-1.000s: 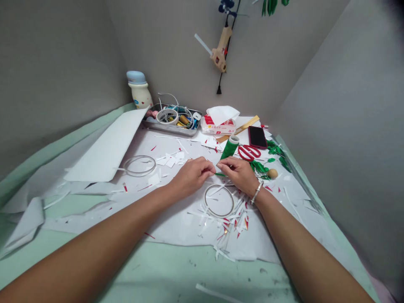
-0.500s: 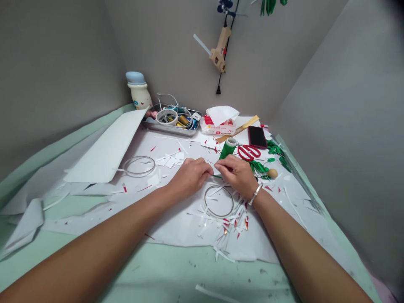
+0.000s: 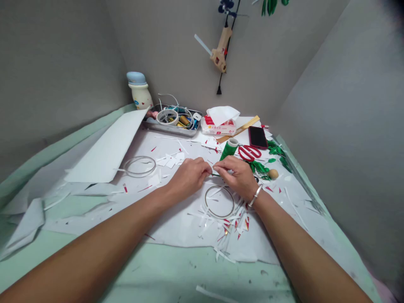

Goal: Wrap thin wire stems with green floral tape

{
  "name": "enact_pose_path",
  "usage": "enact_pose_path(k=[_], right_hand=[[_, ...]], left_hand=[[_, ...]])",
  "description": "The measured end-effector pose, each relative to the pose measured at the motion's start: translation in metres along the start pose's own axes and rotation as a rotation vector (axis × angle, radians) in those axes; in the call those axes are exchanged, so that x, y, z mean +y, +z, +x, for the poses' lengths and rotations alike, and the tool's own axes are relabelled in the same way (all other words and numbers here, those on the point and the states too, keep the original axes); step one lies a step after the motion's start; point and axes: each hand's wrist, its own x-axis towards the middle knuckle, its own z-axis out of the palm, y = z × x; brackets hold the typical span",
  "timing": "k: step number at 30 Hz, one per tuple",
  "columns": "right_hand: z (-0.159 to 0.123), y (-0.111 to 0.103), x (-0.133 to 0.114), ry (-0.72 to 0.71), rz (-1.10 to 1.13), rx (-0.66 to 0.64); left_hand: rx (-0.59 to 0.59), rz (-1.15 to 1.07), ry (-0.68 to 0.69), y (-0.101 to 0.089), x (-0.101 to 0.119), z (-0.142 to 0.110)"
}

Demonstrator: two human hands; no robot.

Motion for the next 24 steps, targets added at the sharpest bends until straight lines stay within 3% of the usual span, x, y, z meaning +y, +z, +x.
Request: enact_pose_path(k=[2,5,7,10,14,18,21,24], right_hand=[[0.0,0.0,0.01,0.081,0.043,0.033],[-0.001,0.003,0.019,0.136,0.1,0.012],[-0.002,0.005,0.018,0.097,0.091,-0.055],[-0.002,0.006,0.005,-0.02,0.05,-0.157],[0.0,0.001,-0.008,-0.086,0.011,-0.069],[0.001,-0.001,0.004,0.048,0.045,0.055],[0.0,0.002,0.015,0.117,0.077,0.038],[-0.002,0.005,0.012,0.048,0.073,-0.101]], left_hand=[[-0.024,-0.077,0.033,-0.002,0.004,0.0],[0.025,-0.289,-0.031,-0.006,0.006,0.002],[0.103,-0.361,-0.105,-0.007,0.004,0.003],[0.207,-0.283,-0.183,-0.006,-0.001,0.002],[0.122,-0.051,-0.113,-0.002,-0.003,0.0],[-0.011,-0.072,0.029,-0.003,0.005,-0.001],[0.036,-0.276,-0.033,-0.006,0.007,0.001],[0.15,-0.355,-0.153,-0.006,0.002,0.002]])
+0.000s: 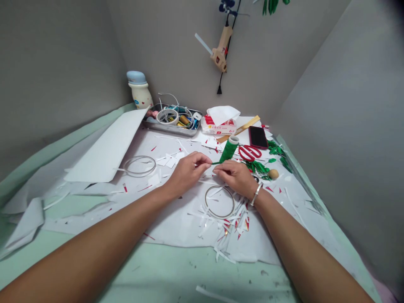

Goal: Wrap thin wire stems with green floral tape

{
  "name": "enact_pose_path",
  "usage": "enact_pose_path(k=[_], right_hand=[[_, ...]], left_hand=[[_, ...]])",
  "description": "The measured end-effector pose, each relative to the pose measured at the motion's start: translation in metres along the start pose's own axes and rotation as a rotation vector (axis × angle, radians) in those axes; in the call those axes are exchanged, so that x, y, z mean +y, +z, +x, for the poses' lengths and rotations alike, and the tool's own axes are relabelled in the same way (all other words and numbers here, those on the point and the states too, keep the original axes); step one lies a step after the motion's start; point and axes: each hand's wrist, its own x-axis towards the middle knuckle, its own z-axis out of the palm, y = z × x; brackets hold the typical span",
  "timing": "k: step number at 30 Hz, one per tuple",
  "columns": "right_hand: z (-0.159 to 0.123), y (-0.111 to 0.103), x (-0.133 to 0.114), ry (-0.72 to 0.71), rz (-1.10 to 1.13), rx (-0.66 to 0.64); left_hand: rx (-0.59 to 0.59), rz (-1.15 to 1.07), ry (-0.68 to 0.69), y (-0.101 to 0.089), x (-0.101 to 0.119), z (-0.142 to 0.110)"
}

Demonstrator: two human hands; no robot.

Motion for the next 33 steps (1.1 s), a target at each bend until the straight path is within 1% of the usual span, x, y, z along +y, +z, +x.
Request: enact_pose_path(k=[2,3,4,6,8,10,11,13,15,18,20,23,25,27,29,31,33], right_hand=[[0.0,0.001,-0.008,-0.073,-0.034,-0.065],[0.0,0.001,-0.013,-0.105,-0.054,-0.066],[0.0,0.001,-0.017,-0.129,-0.072,-0.049],[0.001,-0.002,-0.02,-0.139,-0.094,0.018],[0.002,-0.004,-0.017,-0.094,-0.088,0.085],[0.002,-0.005,-0.009,-0.011,-0.051,0.129],[0.002,-0.005,-0.005,0.029,-0.023,0.138],[0.001,-0.003,0.002,0.073,0.039,0.114],[0.0,-0.001,0.003,0.061,0.069,0.043],[0.0,0.001,-0.008,-0.031,0.053,-0.064],[0.0,0.0,-0.017,-0.086,0.026,-0.059],[0.001,-0.002,-0.022,-0.099,-0.012,0.044],[0.001,-0.004,-0.018,-0.049,-0.017,0.121],[0.001,-0.004,-0.011,0.022,0.008,0.166],[0.001,-0.003,-0.003,0.07,0.044,0.165],[0.001,-0.001,0.0,0.073,0.06,0.103],[0.0,0.0,-0.002,0.033,0.061,0.008]], left_hand=[[0.056,0.06,-0.025,0.0,-0.005,0.001],[0.057,0.114,-0.018,0.001,-0.007,0.0],[0.039,0.175,0.003,0.002,-0.008,0.0],[-0.035,0.292,0.073,0.003,-0.009,-0.001],[-0.124,0.342,0.154,0.005,-0.006,-0.003],[-0.175,0.28,0.189,0.005,-0.003,-0.004],[-0.185,0.212,0.179,0.005,-0.001,-0.004],[-0.16,0.059,0.119,0.003,0.002,-0.003],[-0.092,-0.035,0.045,0.001,0.001,-0.001],[0.025,0.005,-0.031,0.0,-0.003,0.0],[0.042,0.108,-0.035,0.0,-0.006,0.0],[-0.045,0.275,0.035,0.003,-0.007,-0.002],[-0.127,0.315,0.111,0.004,-0.005,-0.003],[-0.176,0.249,0.153,0.004,-0.001,-0.004],[-0.174,0.113,0.13,0.003,0.003,-0.004],[-0.122,-0.005,0.06,0.001,0.005,-0.003],[-0.045,-0.047,-0.011,-0.001,0.004,-0.001]])
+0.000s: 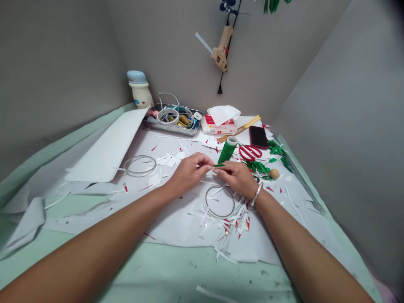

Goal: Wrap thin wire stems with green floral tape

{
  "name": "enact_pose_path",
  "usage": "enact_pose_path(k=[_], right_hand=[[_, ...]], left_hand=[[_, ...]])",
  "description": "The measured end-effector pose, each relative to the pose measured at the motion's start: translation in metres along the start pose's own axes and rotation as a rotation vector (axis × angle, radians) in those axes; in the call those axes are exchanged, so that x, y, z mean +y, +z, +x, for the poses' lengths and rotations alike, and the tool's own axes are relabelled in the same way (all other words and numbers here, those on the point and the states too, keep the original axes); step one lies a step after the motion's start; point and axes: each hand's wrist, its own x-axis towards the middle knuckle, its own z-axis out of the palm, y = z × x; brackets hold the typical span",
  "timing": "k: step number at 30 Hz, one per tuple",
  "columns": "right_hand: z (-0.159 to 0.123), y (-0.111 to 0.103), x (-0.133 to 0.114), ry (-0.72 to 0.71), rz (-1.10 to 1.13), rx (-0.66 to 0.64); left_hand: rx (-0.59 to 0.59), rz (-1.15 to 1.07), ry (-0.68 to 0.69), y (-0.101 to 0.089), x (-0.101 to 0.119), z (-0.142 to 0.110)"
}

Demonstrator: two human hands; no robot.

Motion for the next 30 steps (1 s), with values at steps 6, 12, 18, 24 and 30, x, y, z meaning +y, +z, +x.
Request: enact_pose_path(k=[6,12,18,24,30], right_hand=[[-0.001,0.0,-0.018,-0.153,-0.113,-0.031],[0.001,-0.005,-0.006,-0.02,-0.059,0.131],[-0.001,0.0,-0.002,-0.021,-0.048,-0.031],[0.0,0.0,-0.018,-0.154,-0.132,0.033],[0.002,-0.005,0.001,0.044,-0.015,0.152]], left_hand=[[0.048,0.222,-0.005,0.002,-0.011,0.001],[-0.15,0.239,0.13,0.006,-0.006,-0.002],[0.04,0.014,-0.026,0.0,-0.004,0.001],[0.012,0.286,0.047,0.003,-0.012,0.0],[-0.117,0.099,0.085,0.004,-0.002,-0.001]])
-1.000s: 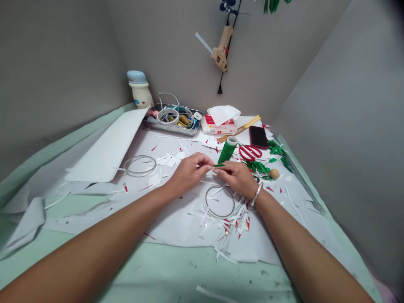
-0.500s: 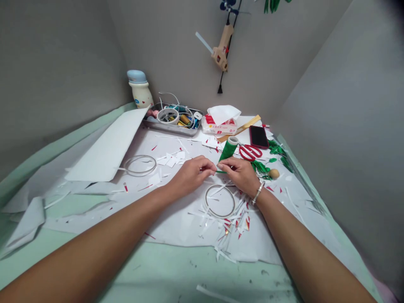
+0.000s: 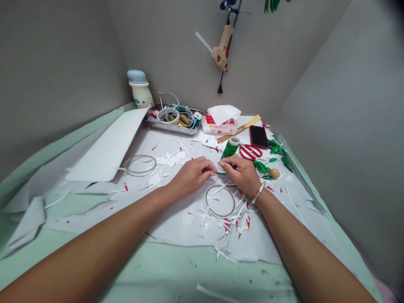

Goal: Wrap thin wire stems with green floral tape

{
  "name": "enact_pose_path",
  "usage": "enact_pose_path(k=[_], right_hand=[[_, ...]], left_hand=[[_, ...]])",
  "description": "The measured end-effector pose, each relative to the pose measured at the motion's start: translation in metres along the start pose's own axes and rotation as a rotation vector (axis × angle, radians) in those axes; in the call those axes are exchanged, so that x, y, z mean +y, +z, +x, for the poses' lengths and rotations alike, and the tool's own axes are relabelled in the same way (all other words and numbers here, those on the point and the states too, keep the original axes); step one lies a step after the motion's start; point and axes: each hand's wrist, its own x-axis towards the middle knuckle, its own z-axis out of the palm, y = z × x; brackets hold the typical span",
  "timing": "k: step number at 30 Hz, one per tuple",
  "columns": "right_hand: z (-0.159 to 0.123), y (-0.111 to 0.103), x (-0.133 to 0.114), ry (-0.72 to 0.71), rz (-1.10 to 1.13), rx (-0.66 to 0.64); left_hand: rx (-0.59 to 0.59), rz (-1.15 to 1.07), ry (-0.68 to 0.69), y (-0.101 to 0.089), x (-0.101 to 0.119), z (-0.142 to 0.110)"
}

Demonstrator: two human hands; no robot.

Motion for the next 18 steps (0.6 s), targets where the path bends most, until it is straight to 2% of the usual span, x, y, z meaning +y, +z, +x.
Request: enact_pose_path(k=[3,7,9,12,15,18], right_hand=[[-0.002,0.004,0.002,-0.005,0.029,-0.11],[-0.005,0.009,-0.012,-0.141,-0.054,-0.221],[-0.005,0.007,-0.018,-0.196,-0.111,-0.189],[-0.002,0.002,-0.017,-0.19,-0.138,-0.082],[0.0,-0.001,-0.005,-0.085,-0.083,-0.013],[0.0,0.0,0.004,-0.006,-0.027,-0.023]], left_hand=[[0.091,-0.127,-0.108,-0.004,0.001,0.001],[0.186,-0.034,-0.167,-0.004,-0.007,0.002],[0.179,0.087,-0.125,-0.002,-0.01,0.001],[0.043,0.205,-0.004,0.002,-0.01,0.0],[-0.034,0.12,0.043,0.001,-0.005,0.0],[0.051,-0.05,-0.046,-0.002,-0.001,0.001]])
